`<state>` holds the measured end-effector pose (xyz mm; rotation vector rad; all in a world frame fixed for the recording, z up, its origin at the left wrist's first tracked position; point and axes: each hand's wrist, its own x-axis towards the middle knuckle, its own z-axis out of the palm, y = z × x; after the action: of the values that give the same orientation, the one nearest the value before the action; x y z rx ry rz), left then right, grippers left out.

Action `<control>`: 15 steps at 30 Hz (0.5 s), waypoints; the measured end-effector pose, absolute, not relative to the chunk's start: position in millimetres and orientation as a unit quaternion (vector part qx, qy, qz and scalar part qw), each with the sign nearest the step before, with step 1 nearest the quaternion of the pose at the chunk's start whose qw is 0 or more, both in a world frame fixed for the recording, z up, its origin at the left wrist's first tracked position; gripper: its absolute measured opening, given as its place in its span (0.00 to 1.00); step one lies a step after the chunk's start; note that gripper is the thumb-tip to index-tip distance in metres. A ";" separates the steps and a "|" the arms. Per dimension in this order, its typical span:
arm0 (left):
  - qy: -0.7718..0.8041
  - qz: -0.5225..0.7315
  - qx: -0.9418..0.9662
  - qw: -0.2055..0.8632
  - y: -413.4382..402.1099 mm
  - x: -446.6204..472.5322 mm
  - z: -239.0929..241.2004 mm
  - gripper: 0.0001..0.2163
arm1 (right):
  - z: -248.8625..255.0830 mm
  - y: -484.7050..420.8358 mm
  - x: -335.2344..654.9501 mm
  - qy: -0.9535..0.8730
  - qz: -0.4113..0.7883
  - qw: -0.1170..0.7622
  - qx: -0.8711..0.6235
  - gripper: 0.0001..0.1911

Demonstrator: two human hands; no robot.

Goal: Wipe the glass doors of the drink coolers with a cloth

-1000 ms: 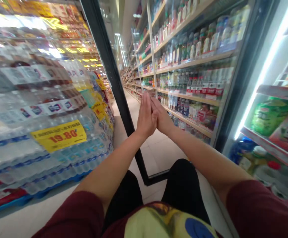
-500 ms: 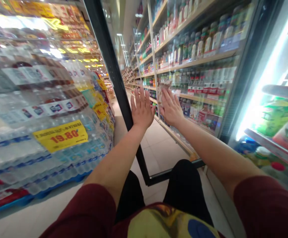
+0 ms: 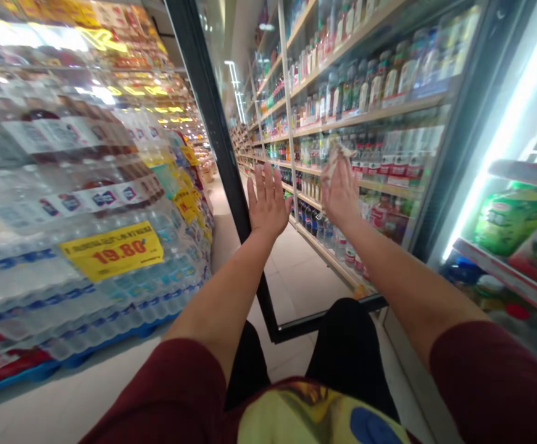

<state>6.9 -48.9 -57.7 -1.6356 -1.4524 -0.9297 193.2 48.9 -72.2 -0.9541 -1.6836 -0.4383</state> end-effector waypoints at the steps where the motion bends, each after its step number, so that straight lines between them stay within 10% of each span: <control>1: -0.567 -0.362 -0.637 0.376 -48.7 6.8 -58.1 0.36 | -71.4 50.2 194.0 -0.675 -0.169 0.570 -0.438 0.36; 15: -0.580 -0.357 -0.630 0.373 -51.6 11.3 -58.7 0.39 | -57.6 49.9 198.9 -0.656 -0.199 0.598 -0.414 0.35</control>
<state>11.3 -51.6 -58.7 -1.6131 -1.4865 -0.9147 198.9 49.9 -57.6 -0.9601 -1.5225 -0.4624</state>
